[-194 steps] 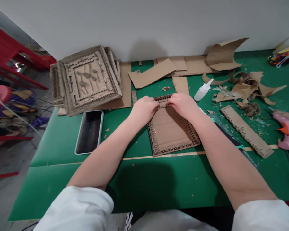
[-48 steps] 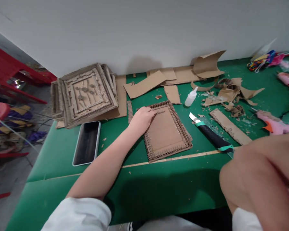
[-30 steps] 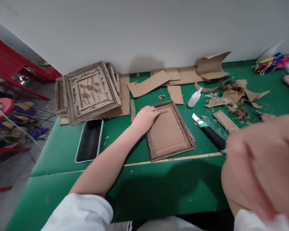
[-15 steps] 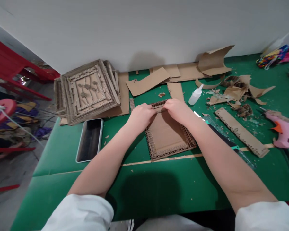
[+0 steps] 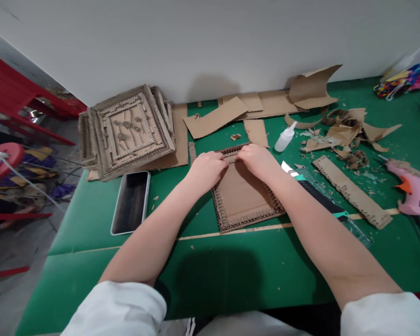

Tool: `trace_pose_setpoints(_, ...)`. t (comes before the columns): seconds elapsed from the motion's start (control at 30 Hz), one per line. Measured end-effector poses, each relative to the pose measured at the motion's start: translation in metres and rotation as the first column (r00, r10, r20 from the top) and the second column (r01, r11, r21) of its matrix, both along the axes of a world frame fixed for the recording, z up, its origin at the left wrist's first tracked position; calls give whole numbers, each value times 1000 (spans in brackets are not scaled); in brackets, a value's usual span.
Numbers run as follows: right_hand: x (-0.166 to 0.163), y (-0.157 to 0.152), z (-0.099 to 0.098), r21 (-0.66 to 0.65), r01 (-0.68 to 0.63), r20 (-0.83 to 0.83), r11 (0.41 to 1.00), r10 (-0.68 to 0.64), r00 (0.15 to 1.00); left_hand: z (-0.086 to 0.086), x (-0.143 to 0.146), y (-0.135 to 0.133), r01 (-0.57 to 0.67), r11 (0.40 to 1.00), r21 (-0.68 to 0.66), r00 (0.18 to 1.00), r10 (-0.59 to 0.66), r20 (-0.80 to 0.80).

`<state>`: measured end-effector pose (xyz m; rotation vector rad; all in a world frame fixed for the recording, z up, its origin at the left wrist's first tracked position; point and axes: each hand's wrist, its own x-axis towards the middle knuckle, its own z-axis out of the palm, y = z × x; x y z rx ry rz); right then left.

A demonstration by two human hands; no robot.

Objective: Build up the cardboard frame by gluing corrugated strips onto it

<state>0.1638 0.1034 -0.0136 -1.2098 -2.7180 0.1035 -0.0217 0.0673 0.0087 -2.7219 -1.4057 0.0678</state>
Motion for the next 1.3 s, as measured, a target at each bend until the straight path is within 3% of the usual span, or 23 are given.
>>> trace_pose_setpoints(0.17,-1,-1,0,-1,6,9,1000,-6,1000,3,2,-1,-13,1000,-18,1000,13,2)
trace_pose_setpoints(0.4,-3,-7,12,-45,-1,2,999,1,1000,4,9,-4,-48,999,13,975,44,220)
trace_pose_setpoints(0.57,-5,-8,22,-145,-2,42,989,8,999,-1,16,-10,-125,989,-82,965,140,222)
trace_pose_setpoints(0.67,6,-10,42,-79,57,-23,995,-59,998,0,15,-9,-124,989,-86,967,140,214)
trace_pose_setpoints(0.8,41,-26,89,119,192,-294,974,-150,944,7,14,-13,-76,997,-5,966,75,248)
trace_pose_setpoints(0.87,59,-39,108,157,273,-369,949,-200,908,9,16,-25,-44,998,49,957,28,289)
trace_pose_setpoints(0.93,71,-51,114,141,337,-357,931,-269,894,8,21,-44,2,994,108,944,-38,328)
trace_pose_setpoints(1.0,78,-63,105,55,379,-248,924,-355,901,3,28,-67,75,988,134,937,-116,331)
trace_pose_setpoints(1.13,82,-82,61,-217,439,56,872,-437,897,-8,39,-104,172,972,160,924,-216,316)
trace_pose_setpoints(1.3,86,-97,28,-264,418,92,869,-409,908,-15,42,-113,167,968,186,938,-214,272)
